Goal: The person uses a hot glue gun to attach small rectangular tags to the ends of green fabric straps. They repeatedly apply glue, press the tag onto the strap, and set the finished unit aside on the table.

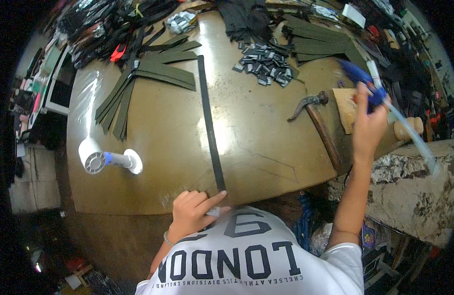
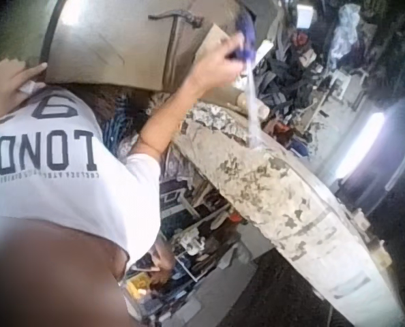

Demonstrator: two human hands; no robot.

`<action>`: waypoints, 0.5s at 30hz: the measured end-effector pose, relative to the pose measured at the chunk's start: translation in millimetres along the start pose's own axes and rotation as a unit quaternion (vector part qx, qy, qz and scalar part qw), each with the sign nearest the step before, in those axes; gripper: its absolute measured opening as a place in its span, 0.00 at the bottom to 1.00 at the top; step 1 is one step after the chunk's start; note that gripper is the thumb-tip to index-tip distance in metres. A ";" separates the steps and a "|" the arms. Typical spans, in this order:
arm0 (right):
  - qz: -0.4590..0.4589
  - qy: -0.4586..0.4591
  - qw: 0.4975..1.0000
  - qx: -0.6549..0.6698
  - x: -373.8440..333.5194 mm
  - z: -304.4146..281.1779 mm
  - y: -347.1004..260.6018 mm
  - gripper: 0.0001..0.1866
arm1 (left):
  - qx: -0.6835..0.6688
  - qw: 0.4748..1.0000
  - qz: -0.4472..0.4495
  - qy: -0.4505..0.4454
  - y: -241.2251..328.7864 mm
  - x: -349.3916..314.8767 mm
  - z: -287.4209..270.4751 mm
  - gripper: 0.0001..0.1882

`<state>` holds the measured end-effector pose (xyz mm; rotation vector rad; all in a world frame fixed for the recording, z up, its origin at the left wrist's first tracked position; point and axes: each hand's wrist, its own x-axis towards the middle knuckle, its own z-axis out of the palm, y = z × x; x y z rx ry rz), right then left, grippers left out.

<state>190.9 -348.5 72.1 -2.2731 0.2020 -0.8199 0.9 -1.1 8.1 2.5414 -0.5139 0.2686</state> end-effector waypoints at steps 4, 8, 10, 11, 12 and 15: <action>0.042 0.008 0.987 -0.156 -15.5 -0.1 73.8 0.27 | 0.011 1.000 0.009 0.000 -0.2 -1.0 1.6 0.20; 0.131 -0.197 0.886 -0.400 -42.4 -45.3 33.9 0.30 | 0.015 1.000 0.022 0.006 -2.7 4.3 4.3 0.20; 0.093 -0.230 0.918 -0.310 -48.4 -51.0 -16.4 0.28 | 0.011 1.000 0.008 -0.014 -1.5 1.9 3.1 0.20; 0.049 -0.199 0.954 -0.218 -36.9 -38.2 -33.4 0.23 | 0.009 1.000 0.005 -0.011 -1.9 2.1 3.4 0.20; 0.020 -0.179 0.976 -0.122 -12.5 -20.0 -42.0 0.21 | 0.007 1.000 0.003 -0.010 -2.0 1.7 3.2 0.20; -0.091 -0.119 0.967 -0.208 104.9 52.8 -22.1 0.20 | -0.004 1.000 0.002 -0.015 -2.0 1.1 2.4 0.20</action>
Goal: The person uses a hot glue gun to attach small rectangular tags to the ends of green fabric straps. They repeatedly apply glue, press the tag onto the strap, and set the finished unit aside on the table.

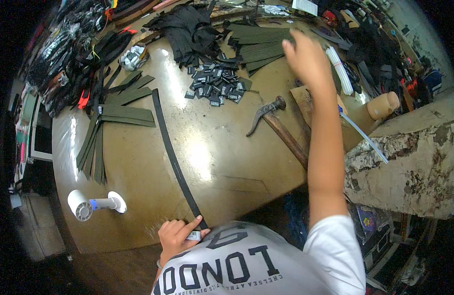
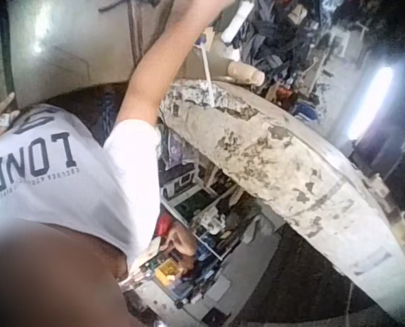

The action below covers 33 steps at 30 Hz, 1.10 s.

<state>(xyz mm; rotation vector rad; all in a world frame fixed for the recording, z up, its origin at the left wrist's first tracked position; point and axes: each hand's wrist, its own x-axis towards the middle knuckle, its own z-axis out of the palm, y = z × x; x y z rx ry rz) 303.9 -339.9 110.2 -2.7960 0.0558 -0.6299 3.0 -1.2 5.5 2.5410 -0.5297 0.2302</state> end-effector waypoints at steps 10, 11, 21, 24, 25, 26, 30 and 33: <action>0.043 -0.086 0.958 -0.270 107.3 97.9 124.6 0.14 | -0.005 1.000 -0.002 0.008 0.2 -0.9 -2.3 0.23; 0.034 -0.084 0.957 -0.276 108.2 97.4 125.9 0.15 | -0.005 1.000 -0.001 0.010 0.0 -1.0 -2.4 0.23; -0.298 -0.062 0.909 0.286 64.8 -55.2 -15.8 0.10 | -0.017 0.999 0.012 0.037 -1.7 -1.4 -1.6 0.20; -0.334 -0.049 0.873 0.353 -15.8 -85.5 -97.0 0.13 | -0.023 0.999 0.007 0.023 -4.3 -4.7 0.7 0.20; -0.310 -0.066 0.867 0.385 -48.0 -76.4 -118.6 0.13 | -0.024 0.999 0.011 0.026 -5.5 -5.7 2.2 0.20; -0.297 -0.131 0.871 0.369 -77.0 -66.4 -136.2 0.13 | -0.023 1.000 0.009 0.013 -6.2 -7.6 2.8 0.20; -0.149 -0.325 0.852 0.383 -154.0 9.3 -173.6 0.13 | -0.026 0.999 0.024 0.028 -8.4 -9.0 8.4 0.23; -0.144 -0.289 0.868 0.378 -184.1 44.7 -171.8 0.13 | -0.026 0.999 0.023 0.030 -7.7 -9.7 7.0 0.23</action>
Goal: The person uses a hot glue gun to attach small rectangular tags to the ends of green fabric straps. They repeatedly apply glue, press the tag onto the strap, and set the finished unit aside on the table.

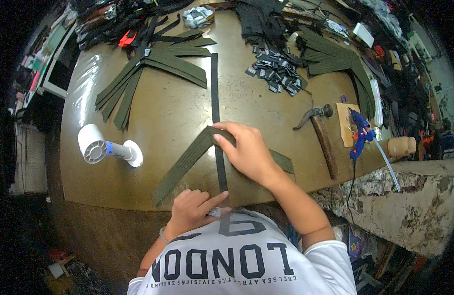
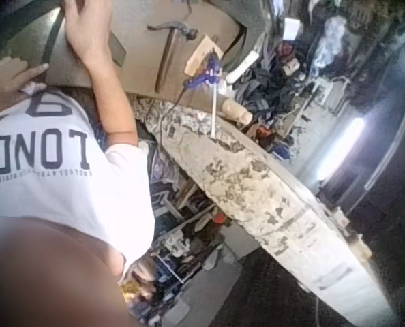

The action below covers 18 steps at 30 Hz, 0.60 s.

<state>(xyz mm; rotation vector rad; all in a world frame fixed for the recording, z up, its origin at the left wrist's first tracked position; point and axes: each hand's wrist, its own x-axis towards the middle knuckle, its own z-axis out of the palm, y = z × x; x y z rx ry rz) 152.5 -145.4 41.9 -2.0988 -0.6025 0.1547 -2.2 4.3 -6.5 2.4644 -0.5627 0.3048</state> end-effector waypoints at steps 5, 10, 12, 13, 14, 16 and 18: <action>-0.015 0.052 0.993 -0.103 -23.3 11.9 22.5 0.13 | 0.002 1.000 -0.002 0.003 0.9 3.2 -4.1 0.21; -0.042 0.076 0.992 -0.095 -32.3 17.5 32.1 0.13 | 0.002 1.000 0.003 0.005 0.9 2.9 -4.4 0.20; -0.046 0.080 0.990 -0.104 -32.2 19.7 32.7 0.13 | 0.005 1.000 0.002 -0.003 0.7 2.6 -4.4 0.20; -0.047 0.085 0.989 -0.111 -31.7 20.6 32.5 0.14 | 0.006 1.000 0.007 0.000 0.8 2.9 -4.4 0.20; -0.052 0.091 0.988 -0.118 -31.3 21.2 32.6 0.14 | 0.006 1.000 0.008 0.001 0.8 3.6 -4.4 0.20; -0.052 0.087 0.986 -0.130 -31.0 21.4 32.2 0.14 | -0.002 1.000 0.006 -0.001 1.2 6.1 -5.9 0.20; -0.056 0.079 0.985 -0.144 -32.2 20.8 30.9 0.15 | -0.011 1.000 0.003 -0.010 2.7 10.2 -11.0 0.20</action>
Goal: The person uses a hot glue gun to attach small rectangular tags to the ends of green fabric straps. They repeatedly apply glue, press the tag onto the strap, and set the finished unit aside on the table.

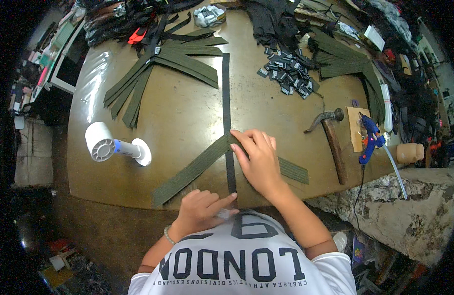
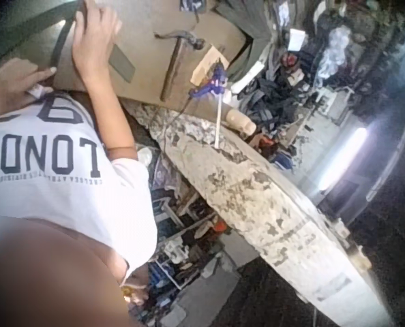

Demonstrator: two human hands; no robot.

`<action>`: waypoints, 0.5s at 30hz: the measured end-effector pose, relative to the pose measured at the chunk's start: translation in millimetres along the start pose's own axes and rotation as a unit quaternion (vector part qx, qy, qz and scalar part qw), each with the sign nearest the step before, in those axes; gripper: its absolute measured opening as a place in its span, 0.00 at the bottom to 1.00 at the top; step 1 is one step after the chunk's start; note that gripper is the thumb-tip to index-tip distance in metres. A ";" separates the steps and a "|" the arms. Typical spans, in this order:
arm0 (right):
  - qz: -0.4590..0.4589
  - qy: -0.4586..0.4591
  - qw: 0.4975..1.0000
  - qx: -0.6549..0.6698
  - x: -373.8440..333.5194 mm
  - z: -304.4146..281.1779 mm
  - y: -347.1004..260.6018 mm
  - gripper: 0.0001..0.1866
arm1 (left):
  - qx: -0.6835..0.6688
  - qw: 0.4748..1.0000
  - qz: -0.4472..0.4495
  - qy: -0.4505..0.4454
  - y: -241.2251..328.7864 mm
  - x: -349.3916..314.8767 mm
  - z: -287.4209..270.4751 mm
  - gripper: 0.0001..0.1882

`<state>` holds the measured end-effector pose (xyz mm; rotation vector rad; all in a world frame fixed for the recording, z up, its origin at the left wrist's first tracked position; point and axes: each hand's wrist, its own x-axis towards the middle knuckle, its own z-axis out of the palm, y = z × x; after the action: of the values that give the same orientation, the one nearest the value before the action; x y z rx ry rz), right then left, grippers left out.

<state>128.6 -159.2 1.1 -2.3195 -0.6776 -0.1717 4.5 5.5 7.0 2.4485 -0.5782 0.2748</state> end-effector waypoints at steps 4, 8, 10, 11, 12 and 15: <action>-0.057 -0.009 0.993 -0.107 -2.9 -0.1 -6.7 0.17 | -0.085 0.993 -0.054 -0.059 4.1 11.4 -17.4 0.19; -0.099 -0.064 0.976 -0.181 4.3 -1.8 -18.0 0.20 | -0.088 0.989 -0.110 0.035 -6.8 35.6 -21.1 0.18; -0.048 -0.153 0.985 -0.066 7.5 -13.7 -17.0 0.19 | -0.042 0.986 -0.147 0.071 -16.8 47.8 -15.0 0.20; -0.064 -0.078 0.995 -0.027 6.5 -23.3 -11.8 0.18 | -0.015 0.983 -0.170 0.060 -21.8 52.3 -11.6 0.21; -0.057 -0.031 0.998 0.005 3.8 -36.8 -2.8 0.16 | 0.018 0.978 -0.206 0.033 -24.4 53.7 -8.9 0.23; 0.162 0.206 0.961 0.089 -30.2 -89.3 41.4 0.10 | 0.006 0.978 -0.207 0.036 -25.6 50.1 -5.8 0.20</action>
<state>130.1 -256.9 33.7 -2.0931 -0.0982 -0.4099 60.3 10.5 14.7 2.4872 -0.0278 0.1923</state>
